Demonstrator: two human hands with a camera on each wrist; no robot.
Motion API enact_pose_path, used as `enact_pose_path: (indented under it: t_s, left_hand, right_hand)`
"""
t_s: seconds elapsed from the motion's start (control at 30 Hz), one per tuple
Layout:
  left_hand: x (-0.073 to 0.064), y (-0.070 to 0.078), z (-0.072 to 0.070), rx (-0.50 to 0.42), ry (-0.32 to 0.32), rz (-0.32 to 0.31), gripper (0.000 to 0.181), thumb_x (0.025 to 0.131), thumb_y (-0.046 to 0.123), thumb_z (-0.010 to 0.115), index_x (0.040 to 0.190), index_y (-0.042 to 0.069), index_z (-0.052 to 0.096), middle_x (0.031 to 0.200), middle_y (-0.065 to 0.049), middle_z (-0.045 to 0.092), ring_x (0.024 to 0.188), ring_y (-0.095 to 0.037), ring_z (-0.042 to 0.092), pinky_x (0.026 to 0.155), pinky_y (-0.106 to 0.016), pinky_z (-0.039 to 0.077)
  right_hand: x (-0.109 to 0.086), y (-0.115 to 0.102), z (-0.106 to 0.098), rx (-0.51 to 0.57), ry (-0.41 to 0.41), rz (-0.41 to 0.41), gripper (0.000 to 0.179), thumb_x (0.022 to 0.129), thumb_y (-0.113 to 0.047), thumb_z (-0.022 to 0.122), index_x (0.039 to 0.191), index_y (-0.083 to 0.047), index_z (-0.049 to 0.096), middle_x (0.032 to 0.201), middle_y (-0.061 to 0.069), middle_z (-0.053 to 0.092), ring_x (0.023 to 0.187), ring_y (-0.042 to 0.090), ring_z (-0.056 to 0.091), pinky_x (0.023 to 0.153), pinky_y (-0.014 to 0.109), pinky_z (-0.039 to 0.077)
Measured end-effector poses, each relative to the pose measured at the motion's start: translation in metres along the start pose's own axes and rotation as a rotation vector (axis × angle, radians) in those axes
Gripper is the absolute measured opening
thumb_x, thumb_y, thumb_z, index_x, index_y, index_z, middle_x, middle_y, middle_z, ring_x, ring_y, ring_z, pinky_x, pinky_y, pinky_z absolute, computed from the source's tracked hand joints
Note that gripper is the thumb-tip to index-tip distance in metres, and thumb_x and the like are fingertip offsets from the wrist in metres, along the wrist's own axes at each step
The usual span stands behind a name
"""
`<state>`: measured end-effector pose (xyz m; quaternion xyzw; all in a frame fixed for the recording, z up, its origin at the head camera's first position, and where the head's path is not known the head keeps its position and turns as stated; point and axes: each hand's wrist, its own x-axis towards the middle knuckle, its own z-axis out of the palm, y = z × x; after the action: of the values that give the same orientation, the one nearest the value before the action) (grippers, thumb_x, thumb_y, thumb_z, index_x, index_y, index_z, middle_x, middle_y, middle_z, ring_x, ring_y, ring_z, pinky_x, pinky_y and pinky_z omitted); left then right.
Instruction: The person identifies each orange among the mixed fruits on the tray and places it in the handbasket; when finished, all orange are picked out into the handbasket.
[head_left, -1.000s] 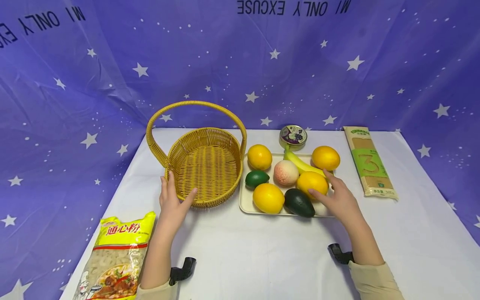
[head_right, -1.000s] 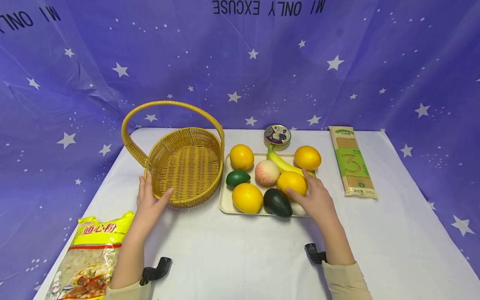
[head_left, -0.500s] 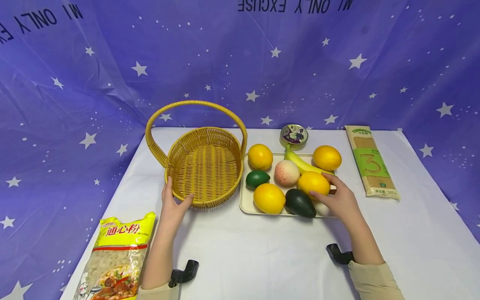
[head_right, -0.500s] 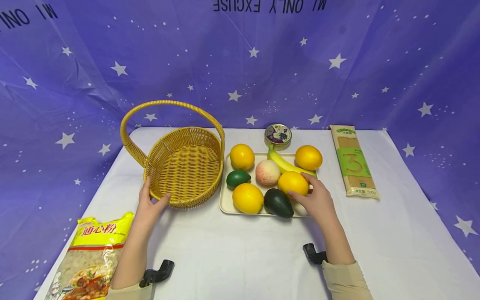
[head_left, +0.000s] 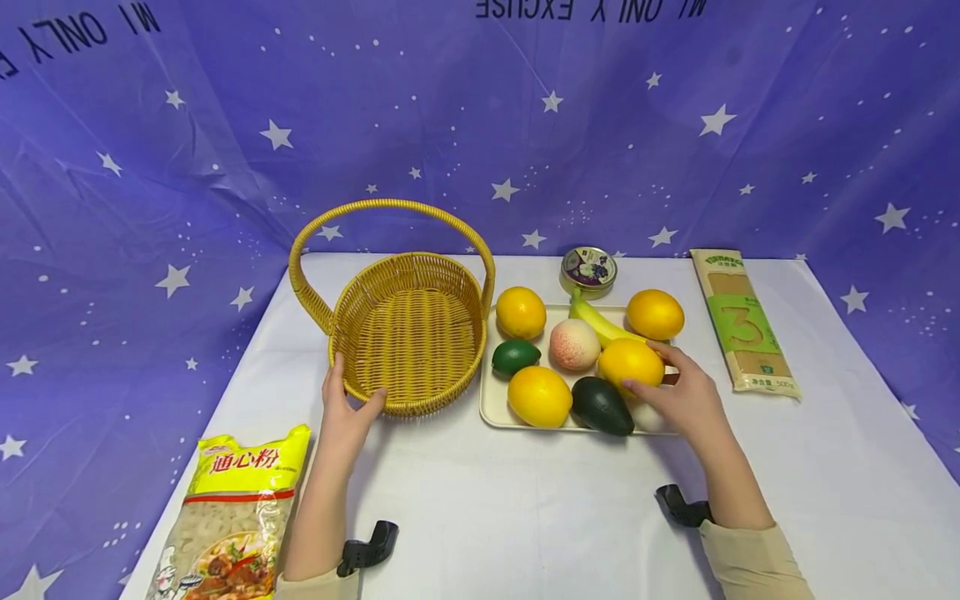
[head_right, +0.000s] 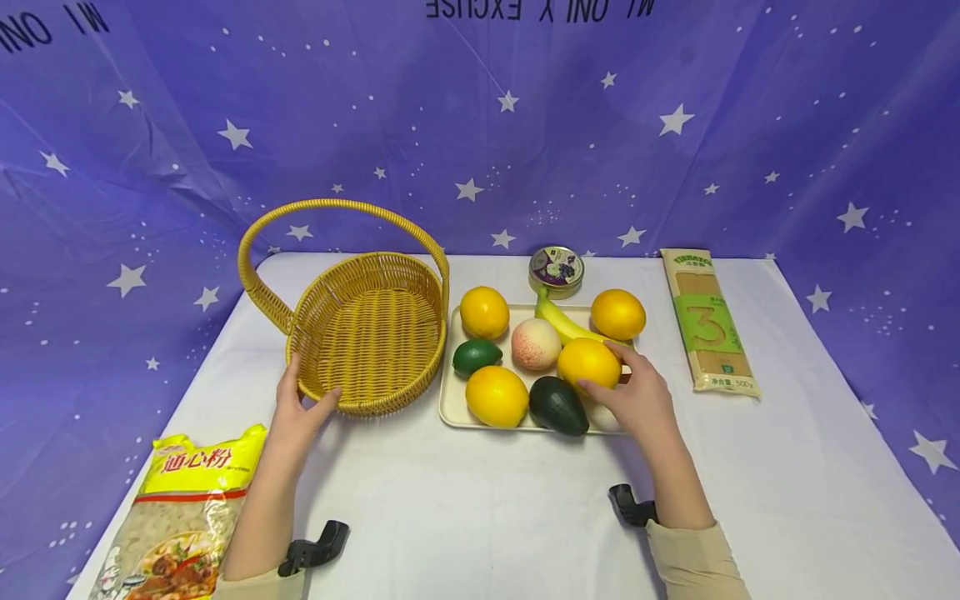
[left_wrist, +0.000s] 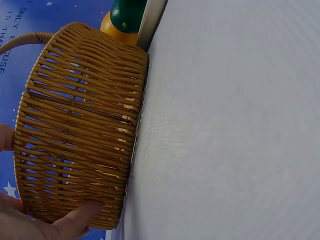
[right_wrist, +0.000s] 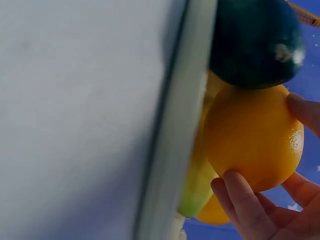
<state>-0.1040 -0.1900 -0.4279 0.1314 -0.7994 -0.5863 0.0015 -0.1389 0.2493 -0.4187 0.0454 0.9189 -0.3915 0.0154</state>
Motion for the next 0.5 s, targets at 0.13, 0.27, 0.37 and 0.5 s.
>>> enact_pose_path:
  t_s: [0.13, 0.27, 0.37, 0.5]
  left_hand:
    - [0.000, 0.000, 0.000, -0.001, 0.003, 0.002, 0.090, 0.094, 0.015, 0.060, 0.156, 0.019, -0.005, 0.159, -0.011, -0.010, 0.145, -0.032, -0.005, 0.114, -0.052, 0.006]
    - [0.000, 0.000, 0.000, 0.007, 0.009, -0.004, 0.090, 0.094, 0.016, 0.060, 0.156, 0.019, -0.004, 0.159, -0.012, -0.009, 0.145, -0.033, -0.004, 0.114, -0.052, 0.006]
    - [0.000, -0.001, -0.001, 0.004, 0.003, -0.007, 0.090, 0.093, 0.016, 0.060, 0.156, 0.019, -0.005, 0.159, -0.012, -0.009, 0.145, -0.033, -0.005, 0.114, -0.052, 0.006]
    - [0.001, -0.002, -0.001, -0.007, -0.008, -0.003, 0.090, 0.094, 0.015, 0.060, 0.156, 0.020, -0.006, 0.159, -0.011, -0.011, 0.145, -0.034, -0.006, 0.114, -0.053, 0.006]
  right_hand:
    - [-0.003, -0.010, -0.004, 0.010, 0.028, -0.030, 0.081, 0.081, -0.045, 0.075, 0.144, -0.006, 0.042, 0.134, 0.024, 0.047, 0.108, 0.042, 0.052, 0.088, 0.055, 0.045]
    - [-0.006, -0.024, -0.007, 0.023, 0.044, -0.068, 0.077, 0.082, -0.042, 0.075, 0.143, -0.007, 0.044, 0.133, 0.021, 0.049, 0.108, 0.041, 0.052, 0.087, 0.054, 0.047]
    - [-0.009, -0.036, -0.007, 0.049, 0.034, -0.095, 0.075, 0.082, -0.041, 0.076, 0.143, -0.010, 0.045, 0.134, 0.019, 0.049, 0.108, 0.039, 0.053, 0.085, 0.052, 0.049]
    - [-0.012, -0.054, -0.002, 0.106, 0.010, -0.133, 0.074, 0.081, -0.041, 0.077, 0.143, -0.014, 0.046, 0.134, 0.015, 0.050, 0.108, 0.037, 0.054, 0.084, 0.049, 0.051]
